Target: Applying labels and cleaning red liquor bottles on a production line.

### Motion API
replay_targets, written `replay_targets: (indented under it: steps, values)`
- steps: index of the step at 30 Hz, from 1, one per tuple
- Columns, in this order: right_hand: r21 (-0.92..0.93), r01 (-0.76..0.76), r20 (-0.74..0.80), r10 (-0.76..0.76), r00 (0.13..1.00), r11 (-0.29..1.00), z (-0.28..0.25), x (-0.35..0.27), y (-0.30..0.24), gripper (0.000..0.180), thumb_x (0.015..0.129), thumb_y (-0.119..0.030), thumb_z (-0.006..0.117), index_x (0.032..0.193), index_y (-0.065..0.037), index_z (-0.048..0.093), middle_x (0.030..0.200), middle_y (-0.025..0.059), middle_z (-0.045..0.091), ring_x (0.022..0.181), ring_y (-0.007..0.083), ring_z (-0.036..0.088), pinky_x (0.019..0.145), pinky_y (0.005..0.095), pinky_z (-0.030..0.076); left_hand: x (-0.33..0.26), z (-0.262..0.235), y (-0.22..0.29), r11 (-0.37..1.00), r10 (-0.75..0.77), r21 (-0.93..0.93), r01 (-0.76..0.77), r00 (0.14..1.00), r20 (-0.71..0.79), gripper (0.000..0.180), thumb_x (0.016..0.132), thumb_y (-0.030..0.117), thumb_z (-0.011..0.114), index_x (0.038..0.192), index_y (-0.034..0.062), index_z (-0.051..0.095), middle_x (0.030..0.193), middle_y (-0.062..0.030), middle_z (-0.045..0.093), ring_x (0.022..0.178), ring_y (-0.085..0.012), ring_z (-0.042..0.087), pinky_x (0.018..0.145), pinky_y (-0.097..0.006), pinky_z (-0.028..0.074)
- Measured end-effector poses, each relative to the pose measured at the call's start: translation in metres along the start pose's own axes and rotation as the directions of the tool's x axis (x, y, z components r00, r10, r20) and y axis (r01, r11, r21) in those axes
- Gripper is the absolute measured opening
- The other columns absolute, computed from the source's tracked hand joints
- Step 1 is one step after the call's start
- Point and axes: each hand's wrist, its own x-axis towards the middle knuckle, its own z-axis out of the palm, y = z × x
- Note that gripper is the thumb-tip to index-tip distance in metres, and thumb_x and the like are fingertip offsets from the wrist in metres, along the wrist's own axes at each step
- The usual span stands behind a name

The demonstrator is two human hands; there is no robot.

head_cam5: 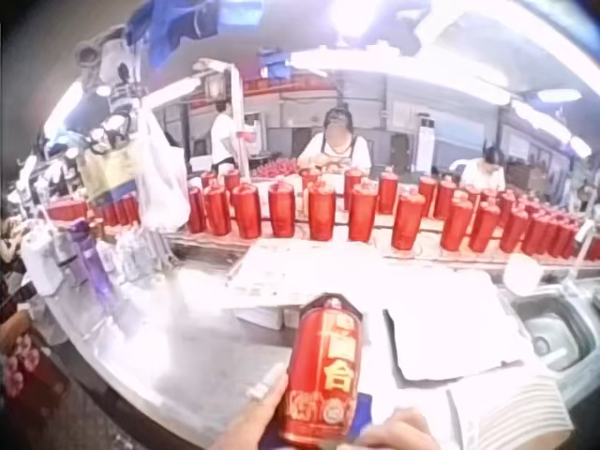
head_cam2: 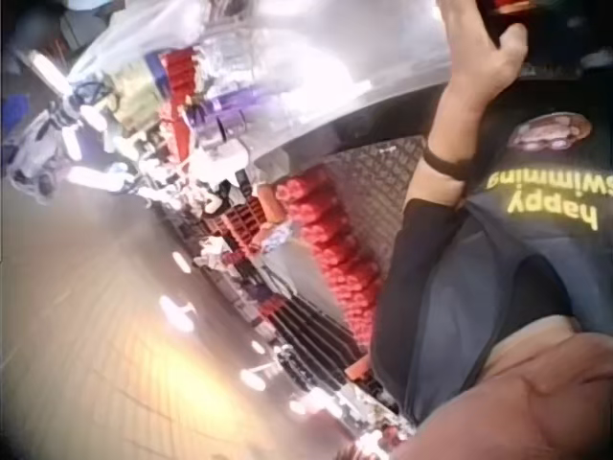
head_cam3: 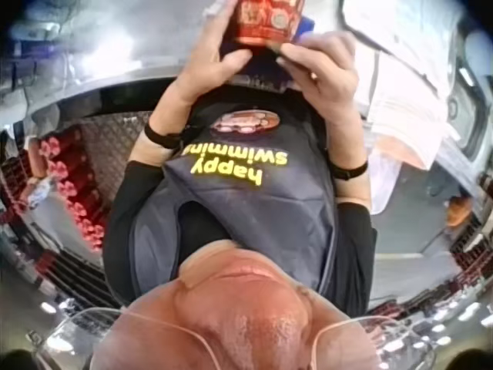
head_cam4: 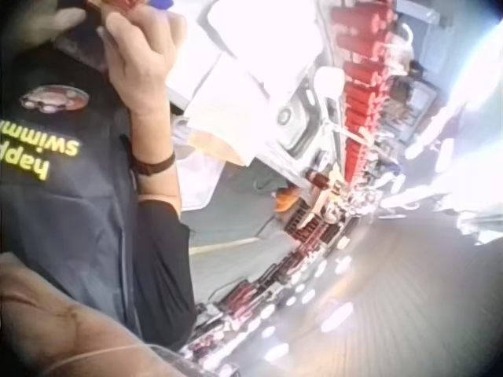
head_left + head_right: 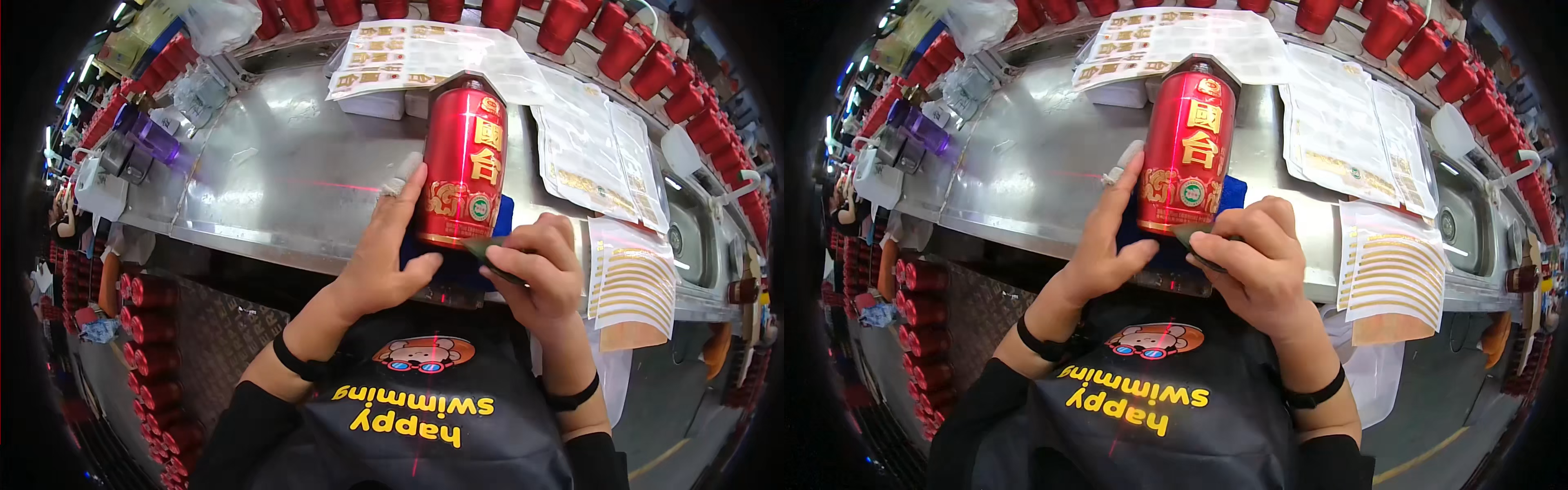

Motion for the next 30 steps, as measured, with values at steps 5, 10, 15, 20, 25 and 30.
replay_targets:
  steps: [5,10,15,20,25,30]
  values:
    - [0.052,-0.025,0.025,0.024,0.999,0.998,0.0,-0.002,0.004,0.035,0.061,-0.007,0.085,0.092,-0.008,0.069,0.087,0.0054,0.062,0.077,0.0237,0.056,0.067,0.0334,0.043,0.004,0.008,-0.001,0.883,0.145,0.461,-0.086,0.985,-0.095,0.093,0.085,0.033,0.071,0.152,-0.0025,0.017,0.144,-0.0259,0.04,0.134,-0.0423,0.038,0.114,-0.057,0.017]
    - [0.289,-0.219,0.16,0.179,0.971,0.932,-0.005,-0.01,0.003,0.027,0.07,-0.006,0.083,0.092,-0.004,0.069,0.081,0.0086,0.062,0.071,0.0214,0.058,0.065,0.0293,0.045,0.003,0.005,-0.008,0.901,0.157,0.421,-0.102,0.982,-0.1,0.082,0.092,0.034,0.063,0.151,-0.004,0.021,0.145,-0.0264,0.038,0.136,-0.0425,0.036,0.115,-0.054,0.017]
    - [0.595,-0.502,0.005,0.622,0.783,0.627,0.001,-0.017,0.012,0.021,0.09,-0.018,0.072,0.097,-0.001,0.064,0.085,0.0023,0.063,0.077,0.007,0.057,0.066,0.0216,0.045,0.005,0.002,-0.005,0.946,-0.086,-0.319,0.054,0.992,-0.087,0.073,0.097,0.033,0.058,0.149,-0.0056,0.024,0.148,-0.0238,0.036,0.14,-0.0332,0.033,0.115,-0.042,0.022]
    - [0.572,-0.567,0.007,0.687,0.726,0.593,0.015,-0.02,0.018,0.023,0.091,-0.02,0.071,0.099,-0.001,0.062,0.086,0.0002,0.064,0.077,0.0053,0.057,0.069,0.0202,0.046,0.007,0.012,0.006,0.978,-0.161,-0.158,0.139,0.978,-0.132,0.086,0.09,0.037,0.068,0.148,-0.005,0.021,0.147,-0.0224,0.033,0.139,-0.0298,0.032,0.115,-0.039,0.023]
    - [0.551,-0.561,-0.002,0.674,0.739,0.617,0.015,-0.018,0.016,0.022,0.092,-0.021,0.07,0.098,-0.001,0.062,0.085,0.001,0.063,0.076,0.006,0.056,0.069,0.0203,0.046,0.012,0.011,0.012,0.929,-0.232,-0.318,0.189,0.967,-0.105,0.083,0.09,0.033,0.068,0.147,-0.0038,0.021,0.146,-0.0214,0.034,0.137,-0.0287,0.034,0.114,-0.039,0.025]
    - [-0.064,-0.11,-0.077,0.105,0.992,0.992,0.004,-0.006,0.011,0.027,0.072,-0.008,0.081,0.094,-0.006,0.065,0.084,0.0068,0.062,0.075,0.0198,0.057,0.067,0.0324,0.044,0.013,0.013,0.014,0.965,-0.202,-0.194,0.174,0.97,-0.135,0.081,0.089,0.031,0.069,0.146,-0.0026,0.022,0.145,-0.0192,0.036,0.135,-0.0267,0.035,0.114,-0.039,0.025]
